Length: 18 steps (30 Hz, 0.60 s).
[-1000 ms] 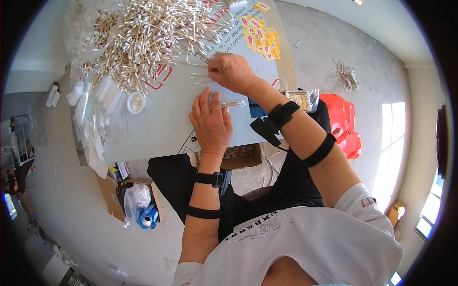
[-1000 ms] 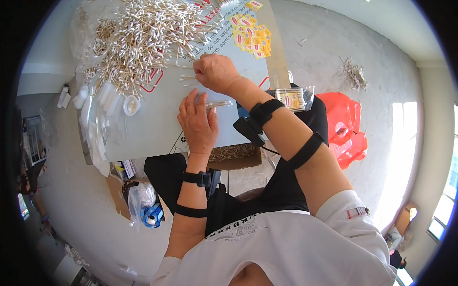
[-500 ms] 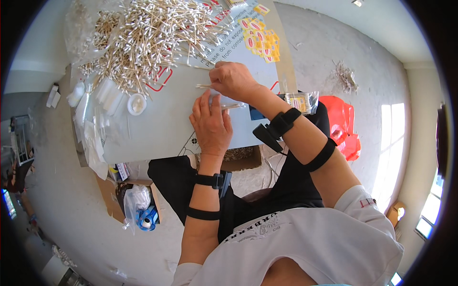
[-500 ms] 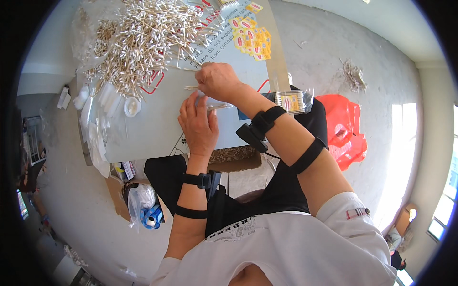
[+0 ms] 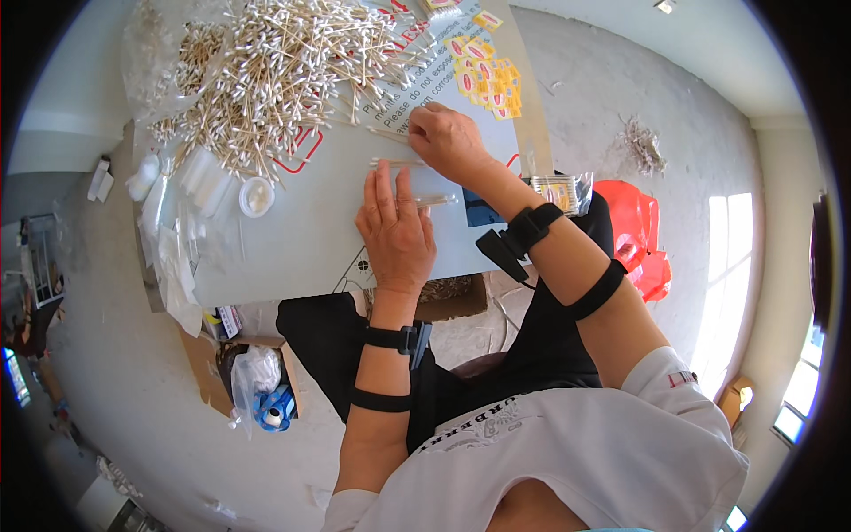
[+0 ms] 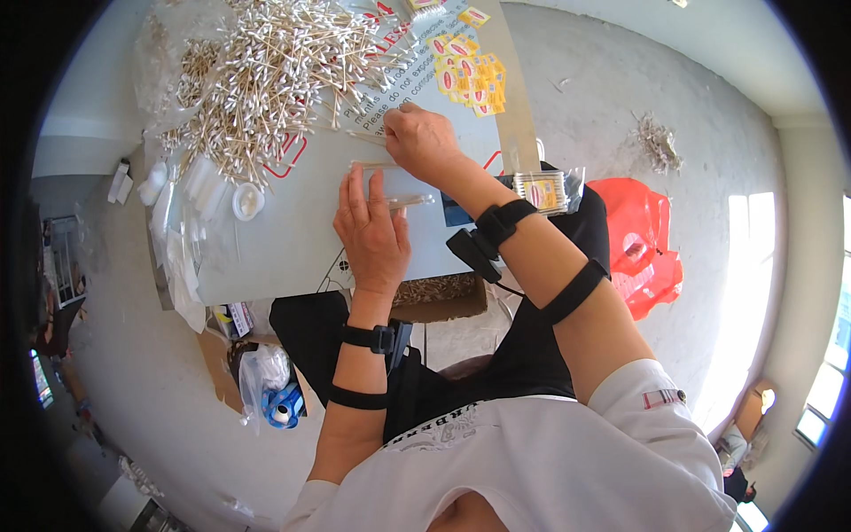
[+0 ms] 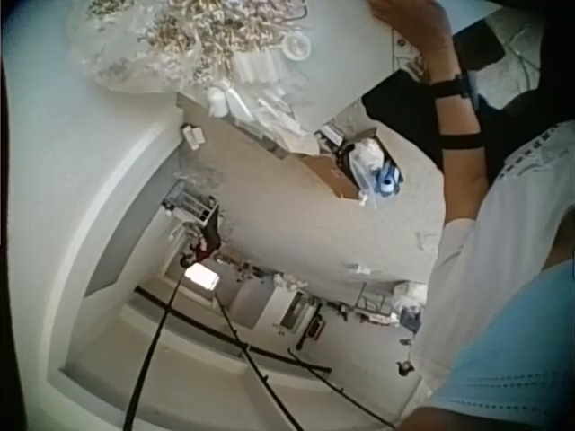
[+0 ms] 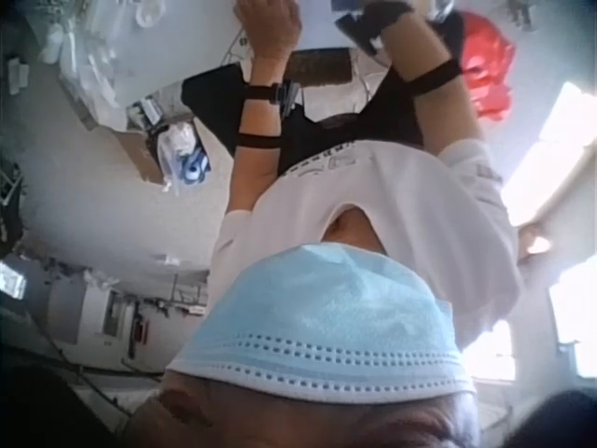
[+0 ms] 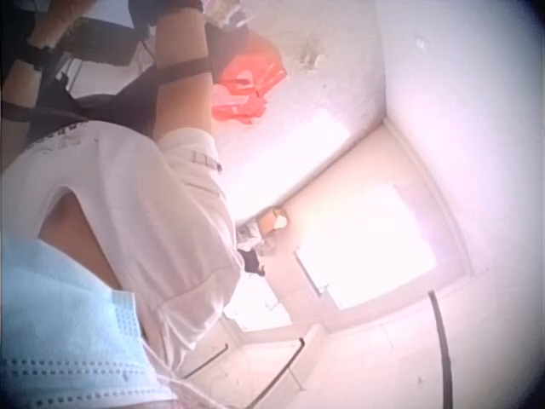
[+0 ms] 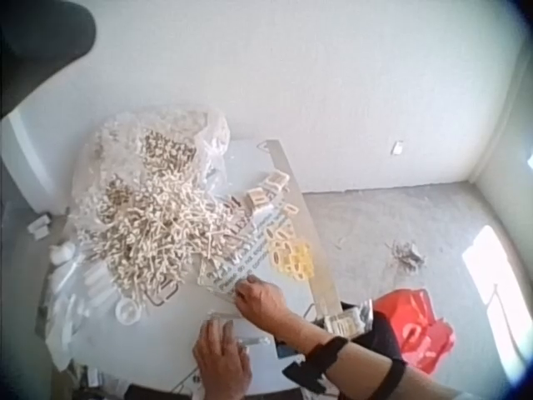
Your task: Manually counting and packing bundles of cotton swabs into small plastic packages and placing them in a box.
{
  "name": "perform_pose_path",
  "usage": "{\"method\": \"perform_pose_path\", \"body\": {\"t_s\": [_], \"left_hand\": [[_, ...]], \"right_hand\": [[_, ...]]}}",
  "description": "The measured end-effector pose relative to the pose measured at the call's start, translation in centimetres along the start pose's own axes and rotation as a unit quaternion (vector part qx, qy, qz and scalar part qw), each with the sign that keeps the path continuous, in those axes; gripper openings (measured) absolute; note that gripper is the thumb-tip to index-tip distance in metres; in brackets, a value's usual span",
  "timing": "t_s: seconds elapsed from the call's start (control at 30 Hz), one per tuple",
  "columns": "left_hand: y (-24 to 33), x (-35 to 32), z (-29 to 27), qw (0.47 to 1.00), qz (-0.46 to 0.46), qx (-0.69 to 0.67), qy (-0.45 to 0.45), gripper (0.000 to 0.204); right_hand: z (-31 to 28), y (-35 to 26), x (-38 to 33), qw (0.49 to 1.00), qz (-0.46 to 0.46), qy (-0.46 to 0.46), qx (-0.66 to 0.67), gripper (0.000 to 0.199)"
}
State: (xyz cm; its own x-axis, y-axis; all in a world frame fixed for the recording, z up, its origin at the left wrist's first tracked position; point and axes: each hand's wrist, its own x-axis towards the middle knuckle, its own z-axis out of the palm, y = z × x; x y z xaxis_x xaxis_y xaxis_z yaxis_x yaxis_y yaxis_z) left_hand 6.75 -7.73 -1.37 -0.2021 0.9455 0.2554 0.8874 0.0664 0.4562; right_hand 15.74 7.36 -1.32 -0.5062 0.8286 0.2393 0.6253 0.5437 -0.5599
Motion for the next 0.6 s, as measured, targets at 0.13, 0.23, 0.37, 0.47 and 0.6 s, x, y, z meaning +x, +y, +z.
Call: {"method": "perform_pose_path", "body": {"t_s": [0.13,0.23,0.37,0.47,0.6], "left_hand": [[0.1,0.2,0.3,0.998,0.016,0.053,-0.037,0.067],[0.3,0.5,0.5,0.995,0.013,0.072,-0.071,0.067],[0.4,0.5,0.5,0.993,0.009,0.083,-0.09,0.067],[0.7,0.7,0.3,0.987,0.021,0.125,-0.097,0.068],[0.5,0.7,0.3,0.988,0.01,0.116,-0.103,0.072]], "right_hand": [[-1.5,0.0,-2.0,0.993,-0.048,-0.091,0.052,0.006],[-2.0,0.4,-1.4,0.985,-0.071,-0.144,0.068,0.009],[-0.3,-1.4,2.3,0.997,0.018,0.017,0.069,0.018],[1.1,-2.6,5.0,0.99,0.06,0.097,-0.083,0.027],[0.5,-3.7,6.9,0.981,0.149,-0.076,-0.099,0.028]]}}
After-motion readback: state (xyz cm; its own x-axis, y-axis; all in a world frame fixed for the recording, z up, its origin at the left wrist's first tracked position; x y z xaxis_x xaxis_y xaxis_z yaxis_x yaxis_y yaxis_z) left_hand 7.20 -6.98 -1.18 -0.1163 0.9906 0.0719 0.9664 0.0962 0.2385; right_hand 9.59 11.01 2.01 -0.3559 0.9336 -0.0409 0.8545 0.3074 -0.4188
